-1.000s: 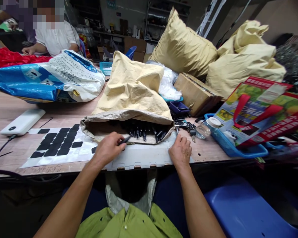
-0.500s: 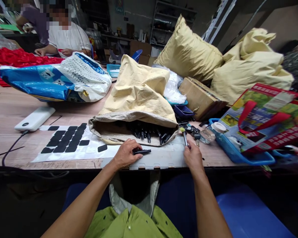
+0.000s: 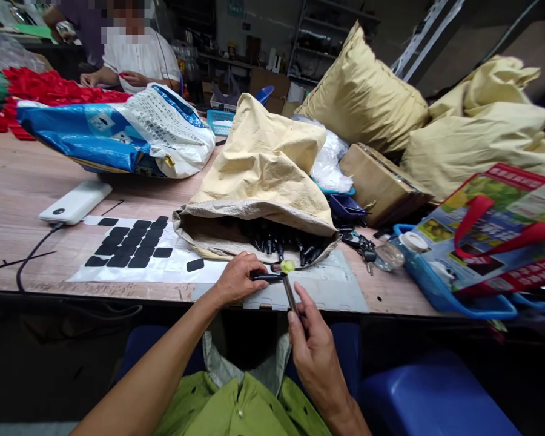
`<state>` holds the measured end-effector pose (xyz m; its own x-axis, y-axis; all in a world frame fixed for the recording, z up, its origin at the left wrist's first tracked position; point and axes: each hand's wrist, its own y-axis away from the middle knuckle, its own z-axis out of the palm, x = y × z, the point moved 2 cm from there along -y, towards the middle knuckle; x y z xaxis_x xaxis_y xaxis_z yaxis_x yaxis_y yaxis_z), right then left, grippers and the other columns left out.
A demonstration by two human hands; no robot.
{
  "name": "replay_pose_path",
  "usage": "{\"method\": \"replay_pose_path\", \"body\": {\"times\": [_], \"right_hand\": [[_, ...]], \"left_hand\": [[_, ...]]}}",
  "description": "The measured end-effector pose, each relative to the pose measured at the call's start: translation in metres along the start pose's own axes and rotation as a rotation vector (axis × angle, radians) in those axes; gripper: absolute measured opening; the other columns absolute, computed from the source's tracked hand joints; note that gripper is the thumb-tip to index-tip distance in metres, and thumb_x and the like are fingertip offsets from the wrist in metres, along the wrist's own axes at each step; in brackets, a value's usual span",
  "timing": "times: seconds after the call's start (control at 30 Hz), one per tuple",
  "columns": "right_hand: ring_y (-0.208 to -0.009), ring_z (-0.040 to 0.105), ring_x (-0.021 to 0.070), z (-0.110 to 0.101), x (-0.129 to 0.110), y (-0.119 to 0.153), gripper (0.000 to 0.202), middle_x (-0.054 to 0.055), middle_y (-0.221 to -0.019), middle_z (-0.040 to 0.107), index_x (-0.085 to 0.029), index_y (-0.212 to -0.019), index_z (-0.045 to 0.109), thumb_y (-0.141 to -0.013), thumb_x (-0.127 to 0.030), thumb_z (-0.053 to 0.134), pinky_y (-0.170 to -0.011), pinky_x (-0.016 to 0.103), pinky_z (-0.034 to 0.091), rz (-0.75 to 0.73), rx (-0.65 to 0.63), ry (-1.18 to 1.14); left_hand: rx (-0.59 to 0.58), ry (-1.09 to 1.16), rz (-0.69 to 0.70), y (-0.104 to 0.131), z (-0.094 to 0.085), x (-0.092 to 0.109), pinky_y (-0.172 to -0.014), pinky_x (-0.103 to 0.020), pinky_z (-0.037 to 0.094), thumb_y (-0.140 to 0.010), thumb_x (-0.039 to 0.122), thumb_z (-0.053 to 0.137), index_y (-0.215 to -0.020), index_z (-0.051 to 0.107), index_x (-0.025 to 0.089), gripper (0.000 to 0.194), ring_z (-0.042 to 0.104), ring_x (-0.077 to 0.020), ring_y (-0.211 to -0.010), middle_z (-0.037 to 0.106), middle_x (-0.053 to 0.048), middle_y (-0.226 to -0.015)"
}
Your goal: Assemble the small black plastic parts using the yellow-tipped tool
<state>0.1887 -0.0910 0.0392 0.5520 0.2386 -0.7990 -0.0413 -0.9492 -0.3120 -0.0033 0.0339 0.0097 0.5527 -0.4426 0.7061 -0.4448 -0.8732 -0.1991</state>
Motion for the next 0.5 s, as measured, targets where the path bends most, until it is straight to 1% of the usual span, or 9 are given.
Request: {"method": "replay_pose_path", "body": {"times": [0.03,0.1,0.17,0.23,0.3,0.37,0.43,0.5], "right_hand": [[-0.111,0.066,0.0206,0.004,-0.002,0.001,0.047,0.010,-0.125,0.067,-0.025,-0.147,0.053,-0.100,-0.026,0.050,-0.096,0.035,0.057,-0.051,-0.053,0.034],[-0.121,0.062,0.0207,0.011,-0.002,0.002,0.048,0.010,-0.132,0.064,-0.025,-0.150,0.049,-0.102,-0.022,0.044,-0.102,0.035,0.055,-0.095,-0.121,0.083],[-0.120,0.062,0.0204,0.015,0.000,0.003,0.050,0.011,-0.130,0.064,-0.025,-0.152,0.047,-0.103,-0.020,0.041,-0.100,0.033,0.056,-0.094,-0.146,0.133],[-0.117,0.064,0.0204,0.017,0.003,0.004,0.049,0.010,-0.126,0.066,-0.025,-0.151,0.048,-0.103,-0.020,0.041,-0.097,0.033,0.057,-0.080,-0.164,0.168],[-0.117,0.064,0.0204,0.015,0.005,0.004,0.049,0.010,-0.126,0.066,-0.025,-0.151,0.048,-0.103,-0.020,0.042,-0.097,0.033,0.057,-0.073,-0.155,0.173],[-0.117,0.063,0.0208,0.012,0.005,0.004,0.049,0.011,-0.127,0.065,-0.025,-0.152,0.047,-0.103,-0.021,0.042,-0.098,0.034,0.057,-0.074,-0.115,0.161],[-0.118,0.063,0.0214,0.010,0.006,0.005,0.050,0.011,-0.128,0.065,-0.026,-0.153,0.045,-0.103,-0.021,0.042,-0.099,0.036,0.057,-0.074,-0.079,0.160],[-0.115,0.064,0.0212,0.010,0.006,0.006,0.050,0.010,-0.126,0.066,-0.026,-0.152,0.047,-0.103,-0.022,0.042,-0.098,0.035,0.057,-0.063,-0.088,0.175]], "left_hand": [[-0.001,-0.007,0.008,0.000,0.000,0.000,-0.081,-0.034,0.040,-0.078,0.032,0.079,-0.088,0.076,0.021,0.015,0.053,-0.0227,-0.088,0.067,-0.004,-0.087],[-0.002,-0.018,0.019,0.000,-0.001,0.000,-0.079,-0.033,0.039,-0.079,0.033,0.079,-0.085,0.074,0.020,0.015,0.053,-0.0226,-0.088,0.065,-0.004,-0.086],[-0.003,-0.020,0.014,0.000,-0.001,0.000,-0.079,-0.033,0.039,-0.079,0.031,0.078,-0.083,0.074,0.020,0.013,0.052,-0.0223,-0.087,0.064,-0.004,-0.084],[-0.003,-0.013,0.008,0.000,0.000,0.000,-0.080,-0.033,0.039,-0.079,0.029,0.078,-0.085,0.075,0.021,0.010,0.053,-0.0220,-0.087,0.064,-0.004,-0.083],[-0.001,-0.009,0.012,0.000,0.001,0.000,-0.081,-0.033,0.040,-0.079,0.029,0.078,-0.090,0.077,0.021,0.013,0.054,-0.0222,-0.088,0.066,-0.004,-0.085],[0.000,-0.012,0.022,0.000,0.001,-0.001,-0.082,-0.034,0.040,-0.079,0.030,0.079,-0.094,0.078,0.021,0.018,0.054,-0.0228,-0.090,0.067,-0.005,-0.088],[0.003,-0.014,0.023,0.000,0.002,-0.003,-0.083,-0.035,0.041,-0.079,0.030,0.079,-0.095,0.078,0.021,0.018,0.055,-0.0234,-0.091,0.068,-0.005,-0.090],[0.008,-0.011,0.021,0.000,0.003,-0.003,-0.083,-0.035,0.041,-0.078,0.029,0.079,-0.093,0.078,0.021,0.017,0.055,-0.0234,-0.091,0.069,-0.005,-0.090]]}}
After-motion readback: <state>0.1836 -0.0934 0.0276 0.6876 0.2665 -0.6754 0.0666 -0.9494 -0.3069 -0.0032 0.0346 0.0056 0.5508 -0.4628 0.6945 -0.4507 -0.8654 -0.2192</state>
